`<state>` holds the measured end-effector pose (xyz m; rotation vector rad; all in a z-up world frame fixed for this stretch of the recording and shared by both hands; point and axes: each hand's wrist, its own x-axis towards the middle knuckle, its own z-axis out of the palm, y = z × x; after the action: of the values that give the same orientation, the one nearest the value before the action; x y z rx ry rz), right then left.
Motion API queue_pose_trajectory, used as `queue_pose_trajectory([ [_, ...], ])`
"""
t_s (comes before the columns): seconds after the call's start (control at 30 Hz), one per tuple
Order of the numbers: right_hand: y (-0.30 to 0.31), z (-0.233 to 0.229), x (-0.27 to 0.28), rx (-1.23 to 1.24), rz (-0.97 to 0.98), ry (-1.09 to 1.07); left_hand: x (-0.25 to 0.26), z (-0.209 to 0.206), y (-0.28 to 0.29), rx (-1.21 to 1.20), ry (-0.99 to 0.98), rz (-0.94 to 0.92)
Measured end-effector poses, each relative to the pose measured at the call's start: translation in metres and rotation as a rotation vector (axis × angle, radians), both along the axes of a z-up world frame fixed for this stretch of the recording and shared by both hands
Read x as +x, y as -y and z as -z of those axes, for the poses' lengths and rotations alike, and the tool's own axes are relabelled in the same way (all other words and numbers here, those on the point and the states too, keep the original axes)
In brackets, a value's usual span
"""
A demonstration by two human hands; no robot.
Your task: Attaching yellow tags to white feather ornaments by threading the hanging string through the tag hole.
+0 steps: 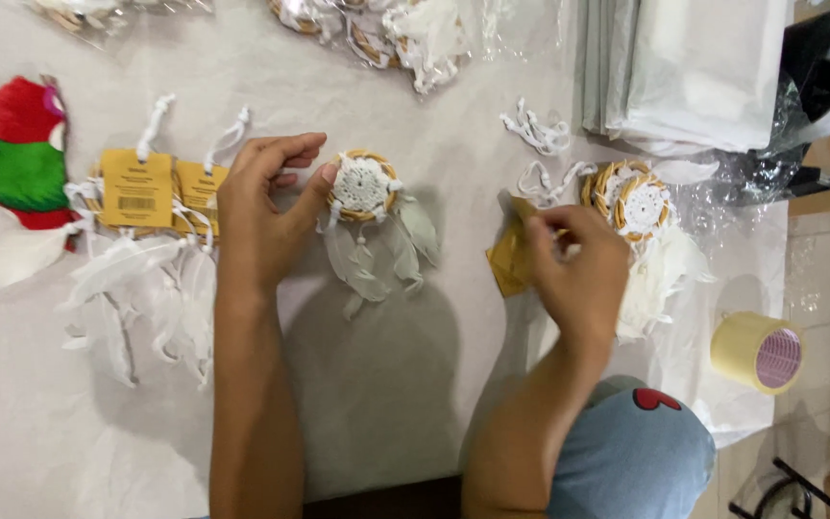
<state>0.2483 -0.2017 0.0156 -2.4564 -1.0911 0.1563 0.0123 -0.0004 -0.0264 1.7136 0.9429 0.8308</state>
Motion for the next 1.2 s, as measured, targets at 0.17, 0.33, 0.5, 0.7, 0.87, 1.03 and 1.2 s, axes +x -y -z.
queue_pose_trajectory([
  [0.17, 0.001, -0.002, 0.007, 0.493, 0.098, -0.383, 0.001, -0.010, -0.003, -0.020, 0.071, -0.029],
  [0.33, -0.049, 0.011, -0.012, 0.680, -0.169, -0.677, 0.007, -0.026, 0.007, -0.334, 0.331, 0.179],
  [0.5, -0.077, 0.031, -0.047, 0.591, -0.233, -0.731, 0.013, -0.004, 0.009, -0.370, 0.304, 0.241],
  [0.7, -0.076, 0.019, -0.048, 0.615, -0.199, -0.773, 0.008, -0.015, 0.008, -0.313, 0.258, 0.060],
  [0.87, -0.073, 0.026, -0.044, 0.677, -0.197, -0.841, 0.004, -0.010, 0.006, -0.236, 0.241, -0.153],
  [1.03, -0.070, 0.035, -0.039, 0.680, -0.132, -0.850, 0.004, -0.016, 0.006, -0.223, 0.253, -0.205],
  [1.2, -0.073, 0.029, -0.045, 0.705, -0.141, -0.851, 0.007, -0.013, 0.007, -0.229, 0.307, -0.179],
])
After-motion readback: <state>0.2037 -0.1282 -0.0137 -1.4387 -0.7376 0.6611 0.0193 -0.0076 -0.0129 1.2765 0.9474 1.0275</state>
